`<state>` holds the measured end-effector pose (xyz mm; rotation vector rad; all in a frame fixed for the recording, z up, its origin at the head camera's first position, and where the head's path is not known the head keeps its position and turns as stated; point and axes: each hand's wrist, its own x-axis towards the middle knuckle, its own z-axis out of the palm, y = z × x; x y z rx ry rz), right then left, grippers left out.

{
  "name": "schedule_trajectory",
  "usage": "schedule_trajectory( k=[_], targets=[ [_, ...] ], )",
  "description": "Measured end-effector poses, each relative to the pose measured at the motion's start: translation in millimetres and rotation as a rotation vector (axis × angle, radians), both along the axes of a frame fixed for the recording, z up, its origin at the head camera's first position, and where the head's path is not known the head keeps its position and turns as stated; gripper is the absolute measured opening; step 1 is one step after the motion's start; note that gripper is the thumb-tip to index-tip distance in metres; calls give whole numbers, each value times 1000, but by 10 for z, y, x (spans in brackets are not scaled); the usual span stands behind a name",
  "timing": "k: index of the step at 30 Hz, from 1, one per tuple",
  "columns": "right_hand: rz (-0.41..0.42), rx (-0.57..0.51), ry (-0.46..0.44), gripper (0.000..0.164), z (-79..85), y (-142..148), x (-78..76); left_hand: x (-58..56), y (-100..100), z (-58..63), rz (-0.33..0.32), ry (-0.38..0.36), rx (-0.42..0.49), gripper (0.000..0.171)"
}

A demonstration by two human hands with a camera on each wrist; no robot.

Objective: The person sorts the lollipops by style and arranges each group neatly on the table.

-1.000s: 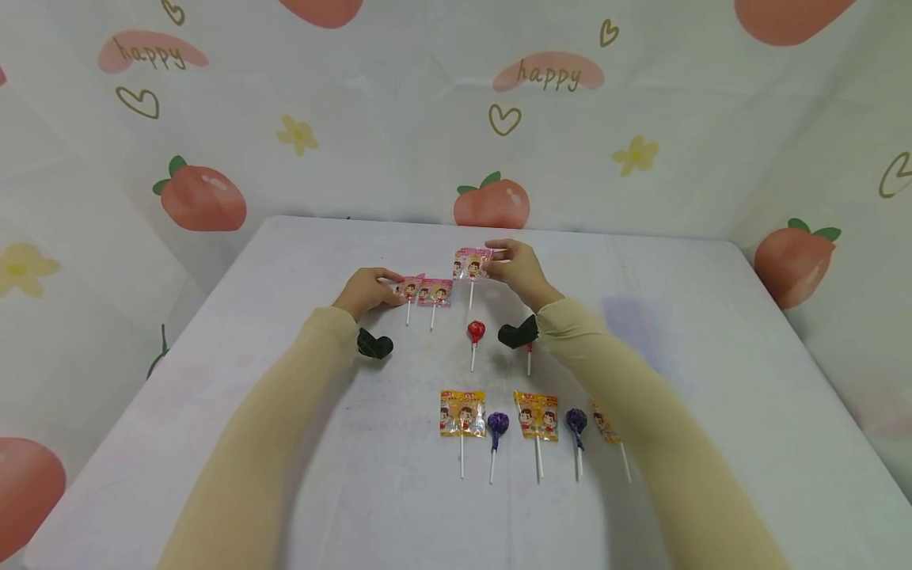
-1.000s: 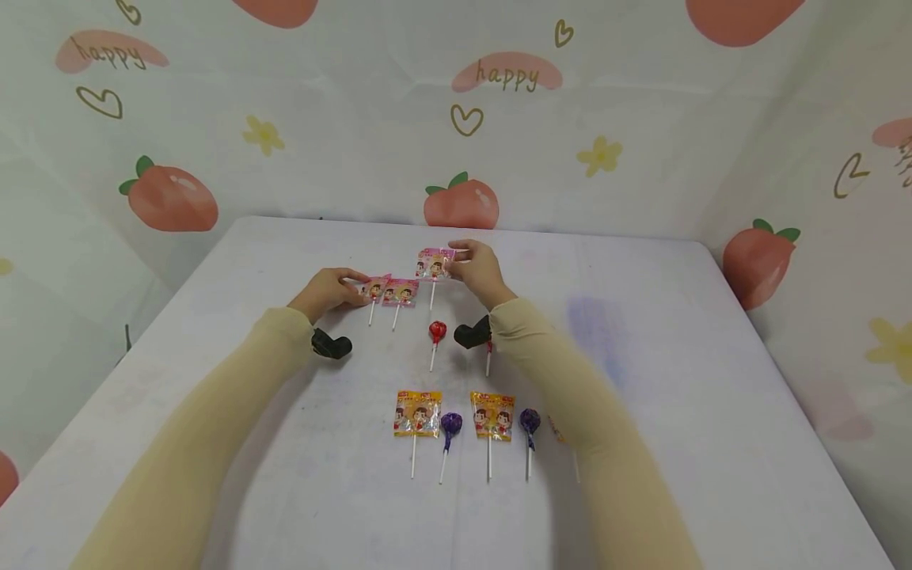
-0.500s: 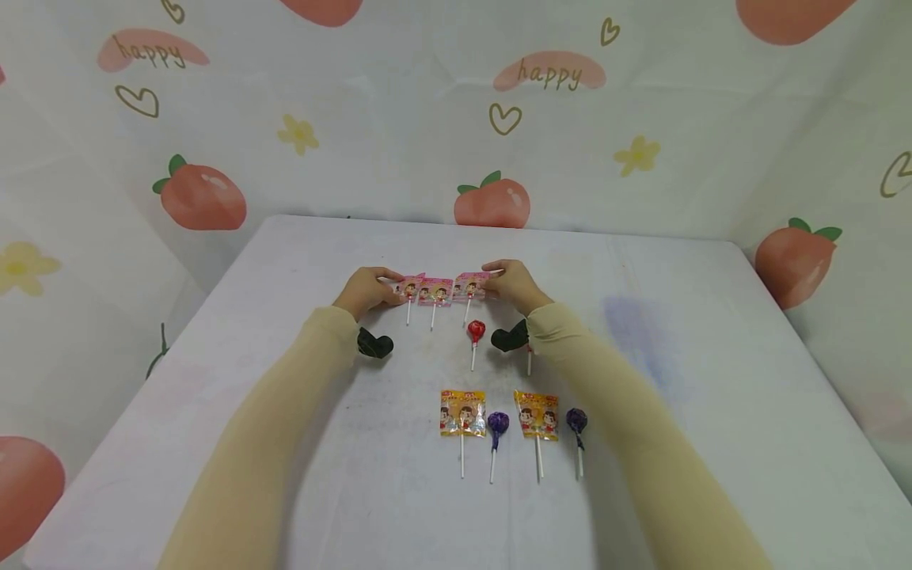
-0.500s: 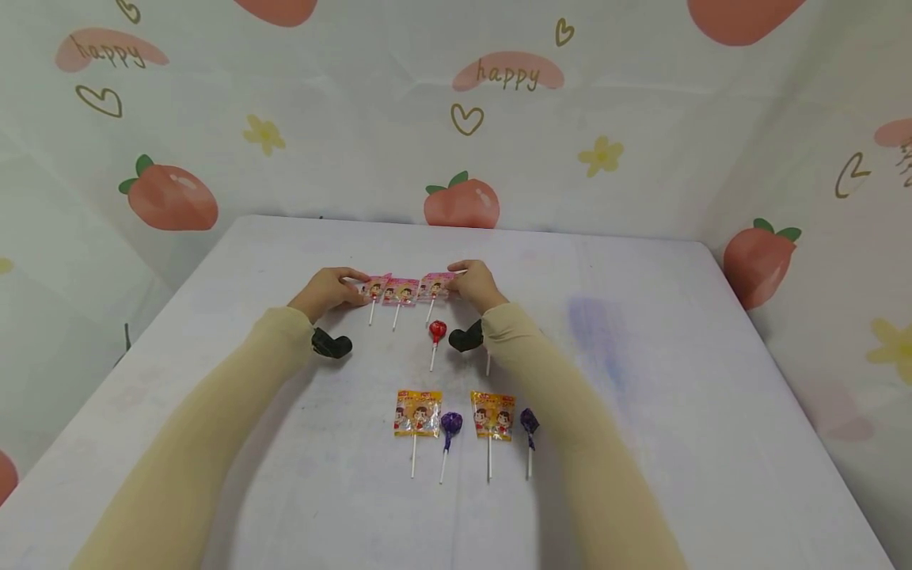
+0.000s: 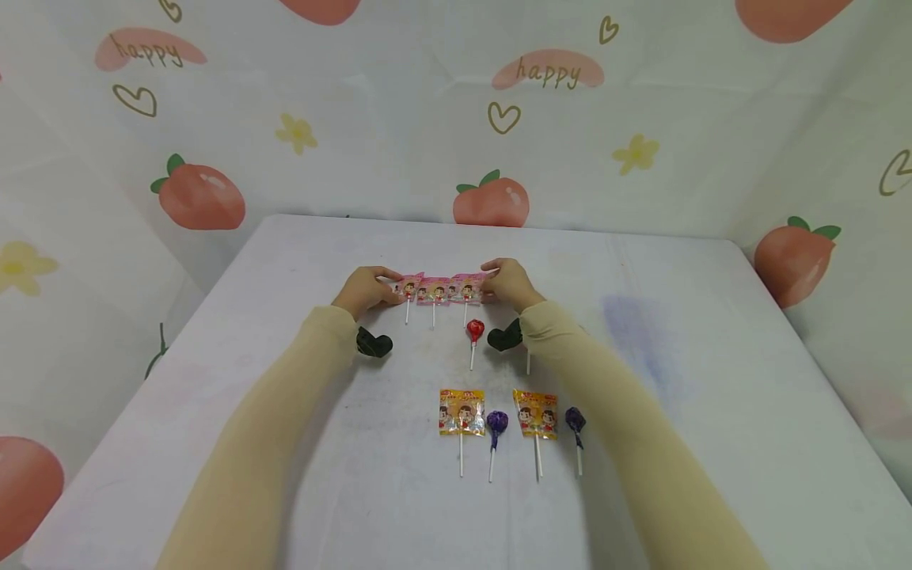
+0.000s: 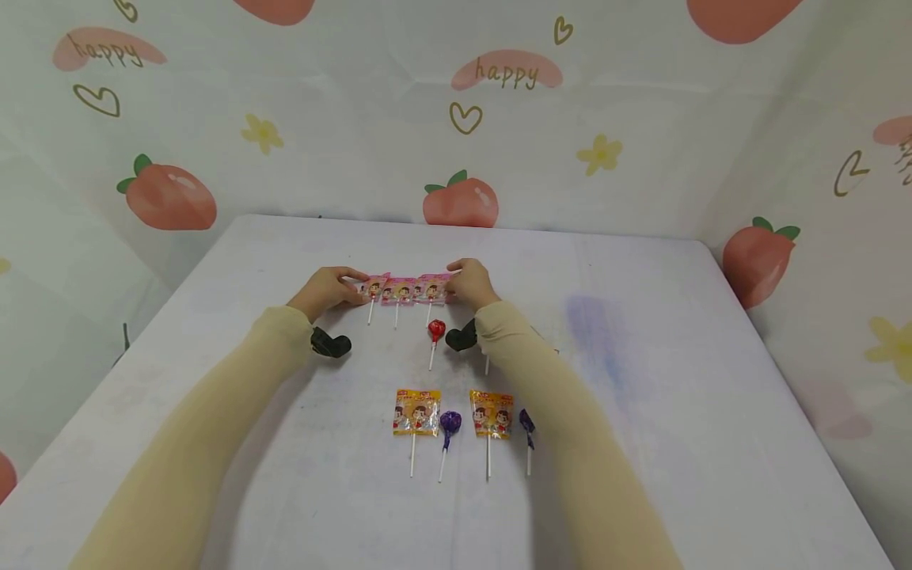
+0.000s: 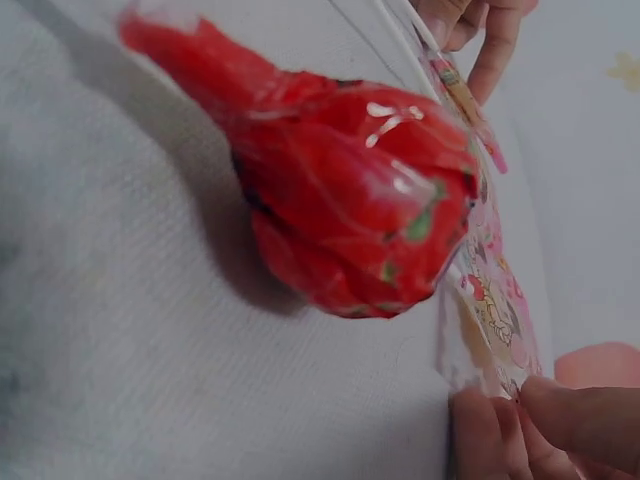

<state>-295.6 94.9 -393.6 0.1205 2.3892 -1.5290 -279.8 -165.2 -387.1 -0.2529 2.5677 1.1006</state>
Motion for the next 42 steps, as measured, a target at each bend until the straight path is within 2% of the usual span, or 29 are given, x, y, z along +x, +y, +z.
schedule_trajectory(
  k=[4,14,29,35,38,42],
  targets=[
    [-5,-6,2,38,27,-13,25,5,-1,1,1,2,-4,51],
    [30,107,34,32,80,-9,71,-12,-9,-24,20,-6,9,51],
    [35,143,24,33,85,12,78,-13,-19,-8,27,-19,0,52],
    [63,170,37,33,113,60,76,-19,-11,-15,20,-13,0,51],
    [73,123,34,36,205,111,115,-19,-4,-17,17,-4,-3,51],
    [92,-35,19,40,375,222,185,-20,-3,-20,17,4,5,51]
  ],
)
